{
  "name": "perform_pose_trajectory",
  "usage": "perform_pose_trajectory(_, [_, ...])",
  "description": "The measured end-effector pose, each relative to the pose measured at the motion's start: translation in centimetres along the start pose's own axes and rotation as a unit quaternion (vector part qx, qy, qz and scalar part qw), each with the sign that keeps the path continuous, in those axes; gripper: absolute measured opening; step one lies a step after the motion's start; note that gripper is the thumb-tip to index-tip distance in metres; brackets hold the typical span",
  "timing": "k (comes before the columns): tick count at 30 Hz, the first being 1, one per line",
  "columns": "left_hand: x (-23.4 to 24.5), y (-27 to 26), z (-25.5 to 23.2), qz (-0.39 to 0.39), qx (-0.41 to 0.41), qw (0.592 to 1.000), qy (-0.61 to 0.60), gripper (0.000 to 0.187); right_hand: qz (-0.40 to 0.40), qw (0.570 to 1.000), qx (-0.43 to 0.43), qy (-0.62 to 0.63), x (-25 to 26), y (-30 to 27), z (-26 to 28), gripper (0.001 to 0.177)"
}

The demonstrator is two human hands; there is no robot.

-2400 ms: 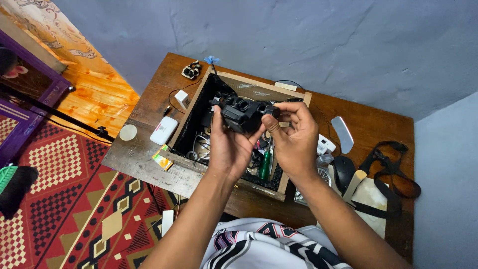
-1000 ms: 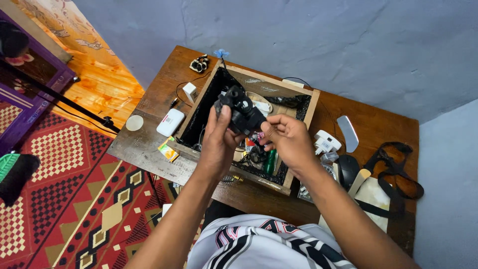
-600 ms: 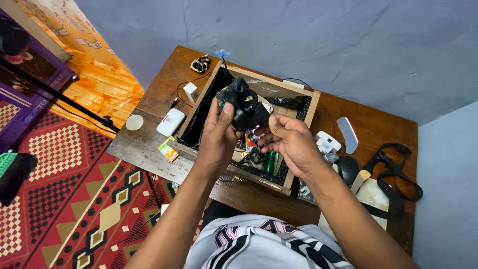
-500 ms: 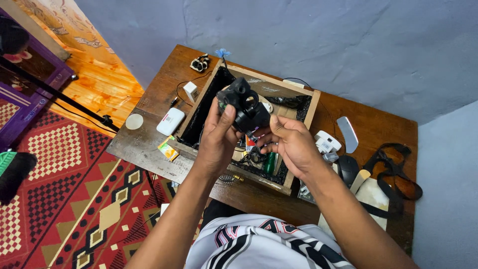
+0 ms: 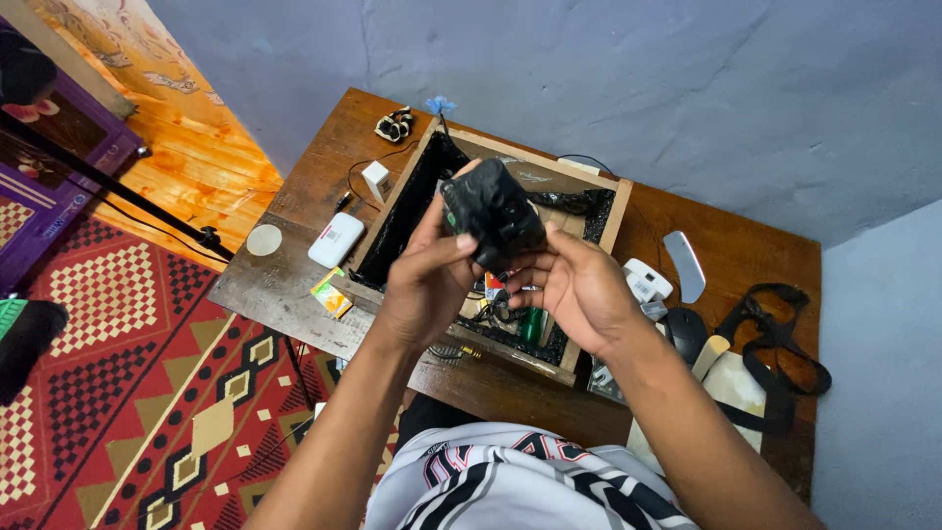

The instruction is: Organizing and inspecting various electronic components and devices in a box on a wooden desk.

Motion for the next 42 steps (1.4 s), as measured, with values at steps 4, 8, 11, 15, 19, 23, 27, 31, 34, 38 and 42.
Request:
perform_pose_trajectory(4, [-0.4,0.2,-0.2,0.001,0.039,0.999,-0.034,0.085,0.006,0.998,0.024,0.049,-0.4,-0.4,1.2,0.038])
perform_pose_trajectory(8, [0.7,0.1,0.7,-0.111,0.071,0.990,0.046,0.091,-0.020,0.997,0.059,0.047,1.2,-0.3,1.3,0.034])
perform_pose_trajectory(11, [2.5,-1.0,2.0,-0.087,0.080,0.992,0.050,0.092,-0.034,0.996,0.073,0.029,1.9,-0.6,1.3,0.033])
perform_pose_trajectory(15, [0.1,-0.8,0.6,-0.056,0.119,0.991,0.039,0.093,-0.034,0.995,0.094,-0.005,0.6,-2.1,2.3,0.031])
perform_pose_trajectory(19, [-1.5,-0.1,-2.6,-0.108,0.040,0.950,0.291,0.091,-0.010,0.983,0.162,-0.089,-2.1,-4.1,4.7,0.031])
perform_pose_trajectory(23, [-4.6,0.1,-6.4,-0.057,-0.144,0.891,0.426,0.084,0.025,0.959,0.241,-0.149,-5.0,-6.4,7.5,0.035])
perform_pose_trajectory(27, [-6.4,0.2,-7.7,-0.042,-0.163,0.906,0.388,0.073,0.034,0.937,0.294,-0.186,-6.3,-7.9,9.5,0.036])
perform_pose_trajectory(31, [-7.8,-0.2,-8.9,-0.039,-0.213,0.883,0.416,0.066,0.046,0.924,0.326,-0.196,-6.9,-9.0,10.7,0.037])
perform_pose_trajectory(34, [-9.1,-0.4,-9.9,-0.045,-0.224,0.868,0.441,0.065,0.050,0.927,0.320,-0.188,-6.9,-9.1,10.9,0.037])
perform_pose_trajectory(38, [-11.2,-0.4,-11.5,-0.044,-0.235,0.856,0.458,0.063,0.057,0.946,0.278,-0.160,-6.7,-9.2,10.7,0.037])
perform_pose_trajectory(42, [-10.5,-0.5,-11.0,-0.037,-0.235,0.857,0.457,0.060,0.071,0.956,0.252,-0.132,-6.4,-9.4,10.6,0.040])
Point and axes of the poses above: each hand's wrist, its own y-axis towards the middle knuckle, its own x-axis out of the back of the hand, z = x × y, the point moved 7 cm from there along y, towards the middle knuckle, and after that the axes turned 4 degrees about y, right-handed, at the moved point
